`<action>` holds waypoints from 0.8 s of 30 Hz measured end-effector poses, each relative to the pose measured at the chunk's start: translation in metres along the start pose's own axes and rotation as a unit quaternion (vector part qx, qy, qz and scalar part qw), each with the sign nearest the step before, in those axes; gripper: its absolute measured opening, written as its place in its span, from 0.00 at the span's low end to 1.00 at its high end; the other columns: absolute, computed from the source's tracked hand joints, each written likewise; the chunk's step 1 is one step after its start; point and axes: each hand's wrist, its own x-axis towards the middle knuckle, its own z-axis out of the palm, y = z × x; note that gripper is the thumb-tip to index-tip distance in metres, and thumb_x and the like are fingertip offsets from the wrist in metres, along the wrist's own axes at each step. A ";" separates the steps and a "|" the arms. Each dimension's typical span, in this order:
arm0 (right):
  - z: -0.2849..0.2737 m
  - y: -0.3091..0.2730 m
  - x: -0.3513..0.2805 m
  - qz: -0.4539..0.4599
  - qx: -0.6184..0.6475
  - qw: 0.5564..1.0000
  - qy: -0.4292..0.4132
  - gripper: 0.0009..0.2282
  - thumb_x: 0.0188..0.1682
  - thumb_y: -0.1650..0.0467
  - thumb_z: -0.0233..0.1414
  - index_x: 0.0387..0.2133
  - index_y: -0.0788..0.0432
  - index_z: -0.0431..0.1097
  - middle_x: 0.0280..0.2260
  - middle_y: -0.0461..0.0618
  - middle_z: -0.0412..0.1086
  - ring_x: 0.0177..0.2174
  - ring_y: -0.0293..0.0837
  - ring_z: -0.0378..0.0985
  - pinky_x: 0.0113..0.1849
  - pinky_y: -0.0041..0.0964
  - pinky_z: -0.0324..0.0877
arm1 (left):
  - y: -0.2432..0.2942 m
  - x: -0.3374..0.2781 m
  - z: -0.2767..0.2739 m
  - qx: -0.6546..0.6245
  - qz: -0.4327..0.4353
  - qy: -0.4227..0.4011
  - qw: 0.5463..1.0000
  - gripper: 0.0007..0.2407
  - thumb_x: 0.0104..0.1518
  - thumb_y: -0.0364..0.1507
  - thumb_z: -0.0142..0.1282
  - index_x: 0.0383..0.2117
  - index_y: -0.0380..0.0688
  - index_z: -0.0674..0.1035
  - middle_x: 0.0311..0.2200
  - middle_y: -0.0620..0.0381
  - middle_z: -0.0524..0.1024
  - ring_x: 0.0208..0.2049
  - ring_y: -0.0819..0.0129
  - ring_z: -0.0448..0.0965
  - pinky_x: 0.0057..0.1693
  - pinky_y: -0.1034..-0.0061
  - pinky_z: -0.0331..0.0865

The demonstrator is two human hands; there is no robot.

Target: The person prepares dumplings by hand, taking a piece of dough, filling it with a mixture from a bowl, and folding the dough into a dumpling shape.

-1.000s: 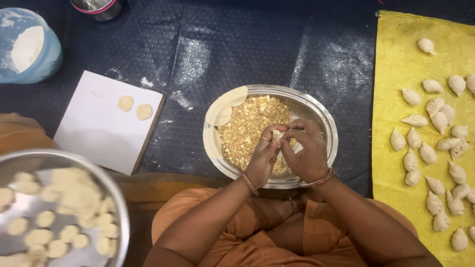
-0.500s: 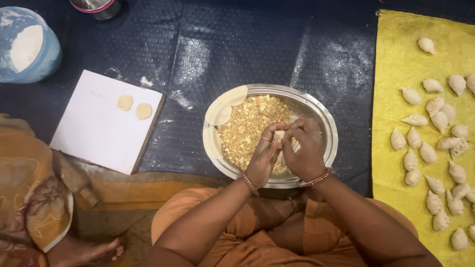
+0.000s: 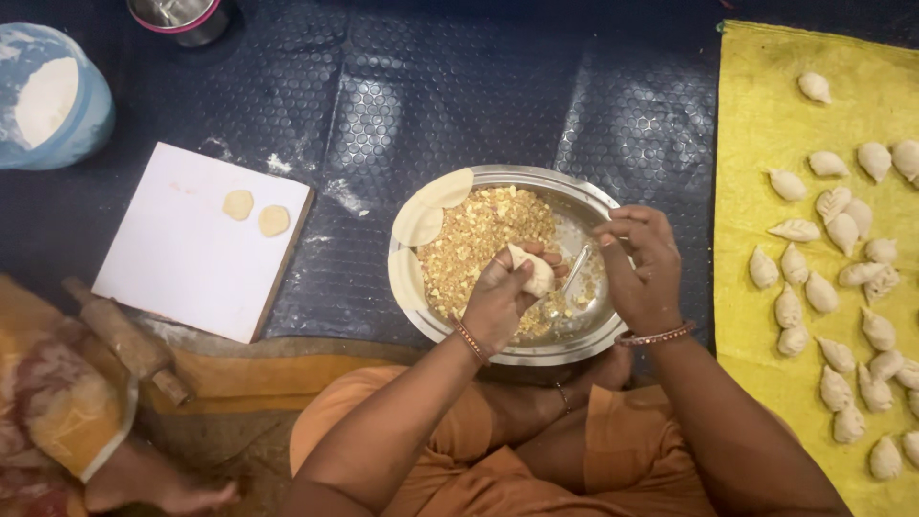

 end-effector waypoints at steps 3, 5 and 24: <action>-0.001 0.001 0.001 -0.008 -0.004 1.000 -0.014 0.05 0.52 0.75 0.53 0.38 0.64 0.75 0.48 0.54 0.68 0.48 0.43 0.75 0.47 0.34 0.78 | 0.002 0.000 0.003 0.021 -0.001 0.009 1.000 0.09 0.70 0.26 0.42 0.52 0.39 0.70 0.51 0.44 0.75 0.53 0.55 0.77 0.60 0.64 0.74; 0.002 0.002 0.001 -0.030 -0.046 0.997 -0.052 0.07 0.52 0.75 0.55 0.41 0.62 0.75 0.47 0.53 0.70 0.47 0.43 0.76 0.47 0.36 0.76 | 0.006 -0.001 0.003 0.001 -0.012 0.021 1.000 0.11 0.70 0.30 0.39 0.52 0.40 0.69 0.52 0.44 0.76 0.53 0.55 0.78 0.59 0.65 0.73; -0.092 0.088 -0.001 0.310 0.232 0.921 -0.047 0.21 0.45 0.77 0.55 0.55 0.63 0.69 0.45 0.50 0.74 0.43 0.44 0.77 0.43 0.39 0.75 | 0.021 -0.009 0.002 0.303 -0.041 -0.109 0.946 0.24 0.63 0.34 0.52 0.65 0.41 0.67 0.62 0.50 0.69 0.61 0.59 0.72 0.66 0.65 0.64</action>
